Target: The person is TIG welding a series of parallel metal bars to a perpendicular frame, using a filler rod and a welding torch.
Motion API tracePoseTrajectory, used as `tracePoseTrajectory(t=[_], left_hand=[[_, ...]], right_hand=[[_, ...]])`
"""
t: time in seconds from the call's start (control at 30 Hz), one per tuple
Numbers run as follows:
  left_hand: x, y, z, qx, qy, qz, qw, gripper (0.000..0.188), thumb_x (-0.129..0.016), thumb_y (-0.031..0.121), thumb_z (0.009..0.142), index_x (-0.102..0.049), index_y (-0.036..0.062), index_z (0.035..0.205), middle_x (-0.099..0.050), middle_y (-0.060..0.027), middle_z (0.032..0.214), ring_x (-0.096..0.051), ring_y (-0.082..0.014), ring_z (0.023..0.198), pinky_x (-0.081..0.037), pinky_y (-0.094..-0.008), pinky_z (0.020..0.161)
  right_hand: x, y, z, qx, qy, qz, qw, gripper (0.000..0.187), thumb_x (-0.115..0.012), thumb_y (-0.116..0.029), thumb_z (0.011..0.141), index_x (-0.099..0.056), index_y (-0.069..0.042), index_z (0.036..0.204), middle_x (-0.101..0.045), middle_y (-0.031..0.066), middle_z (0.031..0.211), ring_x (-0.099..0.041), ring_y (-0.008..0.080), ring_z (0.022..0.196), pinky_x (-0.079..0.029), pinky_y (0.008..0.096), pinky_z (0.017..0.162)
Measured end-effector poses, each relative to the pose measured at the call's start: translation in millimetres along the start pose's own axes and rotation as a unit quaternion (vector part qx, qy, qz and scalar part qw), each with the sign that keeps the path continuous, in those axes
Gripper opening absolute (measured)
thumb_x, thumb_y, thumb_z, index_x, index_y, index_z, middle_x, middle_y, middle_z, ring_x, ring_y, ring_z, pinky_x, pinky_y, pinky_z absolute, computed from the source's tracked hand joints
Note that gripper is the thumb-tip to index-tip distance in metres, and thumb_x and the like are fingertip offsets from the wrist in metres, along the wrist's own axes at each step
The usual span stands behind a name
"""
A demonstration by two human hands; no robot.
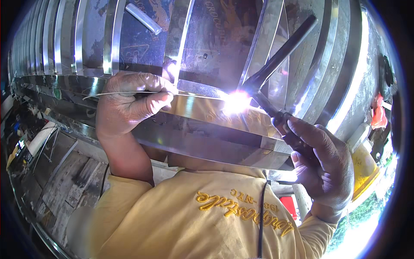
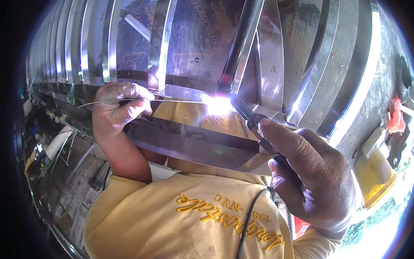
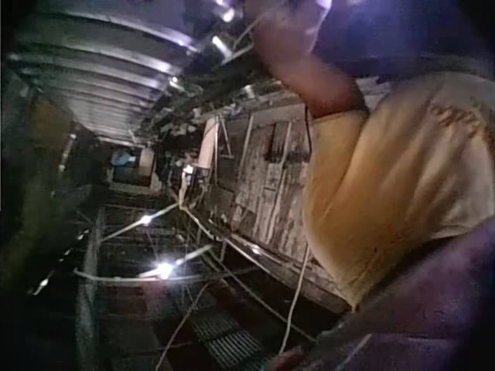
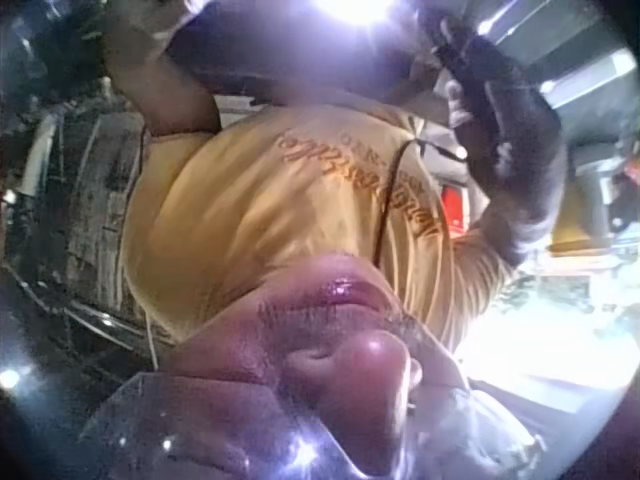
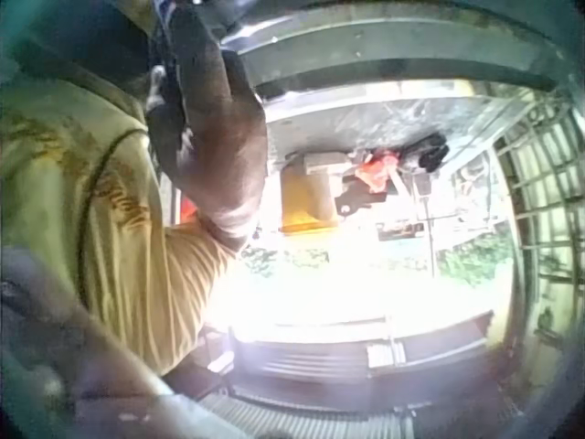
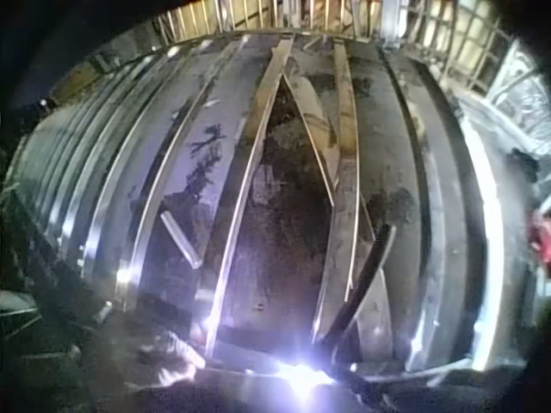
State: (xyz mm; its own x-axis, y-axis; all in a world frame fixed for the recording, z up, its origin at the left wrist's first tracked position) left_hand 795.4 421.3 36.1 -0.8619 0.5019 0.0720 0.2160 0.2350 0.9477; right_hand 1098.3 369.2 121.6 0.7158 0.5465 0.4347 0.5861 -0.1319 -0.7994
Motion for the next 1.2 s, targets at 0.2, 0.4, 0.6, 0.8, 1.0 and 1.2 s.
tracePoseTrajectory(t=[0.2,0.4,0.6,0.8,1.0,1.2], left_hand=[[2,-3,-4,-0.021,-0.008,0.031,0.999,0.015,-0.076,0.004,0.085,-0.073,-0.0061,0.096,-0.072,-0.0108,0.077,-0.069,-0.0154,0.067,-0.054,-0.0261,0.061],[3,0,-4,-0.020,-0.028,0.029,0.999,0.016,-0.077,0.007,0.088,-0.074,-0.0020,0.102,-0.075,-0.0107,0.084,-0.072,-0.0145,0.072,-0.057,-0.0262,0.063],[1,1,-2,-0.017,-0.027,0.032,0.999,0.014,-0.077,0.006,0.088,-0.074,-0.0019,0.100,-0.075,-0.0104,0.083,-0.071,-0.0140,0.073,-0.056,-0.0263,0.065],[-3,2,-2,0.013,-0.005,0.025,1.000,0.013,-0.075,0.007,0.090,-0.072,-0.0026,0.099,-0.072,-0.0081,0.080,-0.068,-0.0116,0.069,-0.053,-0.0242,0.062],[-17,-1,13,-0.001,0.107,-0.016,0.994,0.016,-0.070,0.006,0.094,-0.067,-0.0020,0.107,-0.072,-0.0074,0.086,-0.060,-0.0061,0.068,-0.050,-0.0225,0.062],[-143,87,41,-0.291,0.056,0.322,0.899,0.012,-0.072,0.010,0.089,-0.071,0.0066,0.101,-0.072,-0.0121,0.096,-0.071,-0.0275,0.086,-0.056,-0.0345,0.075]], right_hand=[[-5,6,7,0.007,-0.015,0.002,1.000,0.055,-0.060,0.015,0.075,-0.060,0.005,0.130,-0.072,0.0161,0.104,-0.070,0.0163,0.078,-0.053,0.0272,0.069],[-3,9,3,0.002,0.032,0.017,0.999,0.051,-0.064,0.007,0.078,-0.061,0.004,0.129,-0.073,0.0151,0.101,-0.068,0.0136,0.075,-0.051,0.0260,0.066],[-5,10,4,0.032,0.036,0.006,0.999,0.050,-0.065,0.004,0.077,-0.062,0.004,0.128,-0.073,0.0132,0.100,-0.066,0.0133,0.072,-0.048,0.0260,0.065],[21,16,-29,-0.146,0.099,-0.002,0.984,0.055,-0.066,-0.002,0.083,-0.055,0.005,0.136,-0.066,0.0059,0.107,-0.051,0.0059,0.071,-0.041,0.0233,0.062],[40,65,-118,-0.123,0.375,0.196,0.898,0.059,-0.056,-0.007,0.097,-0.033,-0.005,0.152,-0.065,0.0085,0.100,-0.049,0.0035,0.060,-0.041,0.0179,0.051],[39,70,-207,-0.163,0.438,0.170,0.868,0.055,-0.060,-0.018,0.103,-0.038,-0.009,0.151,-0.063,0.0029,0.090,-0.047,0.0022,0.067,-0.035,0.0182,0.057]])
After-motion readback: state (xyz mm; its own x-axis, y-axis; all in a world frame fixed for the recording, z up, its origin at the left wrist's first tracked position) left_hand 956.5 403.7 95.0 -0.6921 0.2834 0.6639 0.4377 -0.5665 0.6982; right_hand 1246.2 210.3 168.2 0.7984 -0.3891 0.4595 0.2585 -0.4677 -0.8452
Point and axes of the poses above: each hand's wrist, its own z-axis towards the middle knuckle, its own x-axis out of the back of the hand, y = z × x, the point moved 6 cm from there along z, towards the middle knuckle
